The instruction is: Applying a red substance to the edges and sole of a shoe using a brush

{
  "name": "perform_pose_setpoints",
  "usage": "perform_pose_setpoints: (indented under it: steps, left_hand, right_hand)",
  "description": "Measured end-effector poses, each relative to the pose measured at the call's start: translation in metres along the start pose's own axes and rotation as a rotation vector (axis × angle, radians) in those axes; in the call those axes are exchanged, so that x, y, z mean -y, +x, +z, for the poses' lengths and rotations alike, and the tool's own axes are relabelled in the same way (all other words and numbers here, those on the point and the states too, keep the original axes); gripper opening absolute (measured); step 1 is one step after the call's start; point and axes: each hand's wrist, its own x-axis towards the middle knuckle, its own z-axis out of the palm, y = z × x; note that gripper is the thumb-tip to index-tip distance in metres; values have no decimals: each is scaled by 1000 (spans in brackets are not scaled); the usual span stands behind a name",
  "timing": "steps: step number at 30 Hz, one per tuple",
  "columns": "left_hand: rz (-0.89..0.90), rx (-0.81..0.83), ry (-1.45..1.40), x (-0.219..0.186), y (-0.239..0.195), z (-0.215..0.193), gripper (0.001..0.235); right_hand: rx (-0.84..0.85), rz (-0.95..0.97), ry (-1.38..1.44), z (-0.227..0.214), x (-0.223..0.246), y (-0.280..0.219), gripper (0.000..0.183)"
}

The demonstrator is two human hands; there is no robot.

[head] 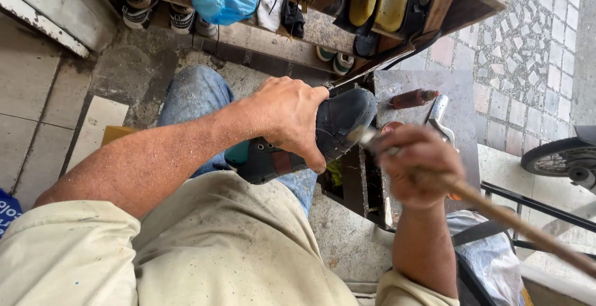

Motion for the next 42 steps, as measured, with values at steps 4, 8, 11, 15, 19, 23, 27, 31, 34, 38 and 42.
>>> perform_pose_setpoints:
  steps: [4, 8, 11, 15, 19, 23, 27, 31, 34, 38, 42]
  left_hand:
    - [25, -37, 12, -4, -2, 2, 88]
    - [33, -54, -10, 3, -5, 9, 87]
    - [78, -118, -35, 9, -6, 15, 90]
    - [88, -216, -182, 15, -6, 26, 89]
    - [145, -271, -238, 47, 0, 30, 98]
    - [166, -242, -425, 70, -14, 13, 100]
    - [67, -185, -1197, 90, -26, 16, 65]
    - [125, -34, -1381, 100, -23, 47, 67]
    - [90, 107, -1294, 87, -22, 59, 86]
    - [-224, 116, -1190, 82, -21, 76, 111]
    - [-119, 86, -1302, 82, -21, 81, 106]
  right_hand:
    - [-112, 106, -141, -15, -4, -19, 27]
    - [-136, 203, 150, 9, 2, -39, 34]
    - [-331, 241, 135, 9, -4, -33, 35]
    - [-471, 438, 75, 48, 23, -43, 32]
    - [-430, 646, 39, 31, 6, -98, 36]
    - [-663, 800, -255, -57, -19, -165, 14]
    - [-669, 1284, -482, -89, -33, -190, 16]
    - [-604, 1235, -532, -94, -61, -230, 17]
    - [-539, 1244, -677, -93, -75, -244, 19]
    - [-437, 1249, -856, -93, -82, -249, 16]
    - [-613, 1204, -913, -94, -84, -244, 10]
